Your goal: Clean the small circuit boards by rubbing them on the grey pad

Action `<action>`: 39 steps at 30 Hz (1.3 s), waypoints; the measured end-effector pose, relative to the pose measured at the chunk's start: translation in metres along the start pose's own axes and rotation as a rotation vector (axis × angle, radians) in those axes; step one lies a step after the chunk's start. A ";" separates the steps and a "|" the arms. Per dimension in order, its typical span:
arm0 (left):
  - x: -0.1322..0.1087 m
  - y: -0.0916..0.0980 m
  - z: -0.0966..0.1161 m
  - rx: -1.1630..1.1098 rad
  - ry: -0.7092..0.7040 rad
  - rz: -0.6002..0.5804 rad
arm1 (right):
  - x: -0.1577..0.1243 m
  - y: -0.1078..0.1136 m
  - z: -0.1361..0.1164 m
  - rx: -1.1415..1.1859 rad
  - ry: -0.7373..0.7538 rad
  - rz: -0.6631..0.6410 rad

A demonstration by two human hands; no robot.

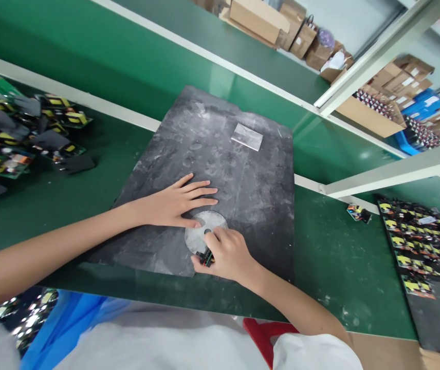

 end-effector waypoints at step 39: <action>0.001 -0.003 -0.001 -0.036 0.019 0.009 | -0.001 0.000 0.002 0.051 0.019 0.001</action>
Point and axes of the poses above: each hand's wrist, its own x-axis towards the middle knuckle, its own y-axis out of the back of the hand, z = x × y, the point moved 9 cm from there along x, towards the middle knuckle, and after that the axes turned 6 degrees about -y, right-handed, at the moved point
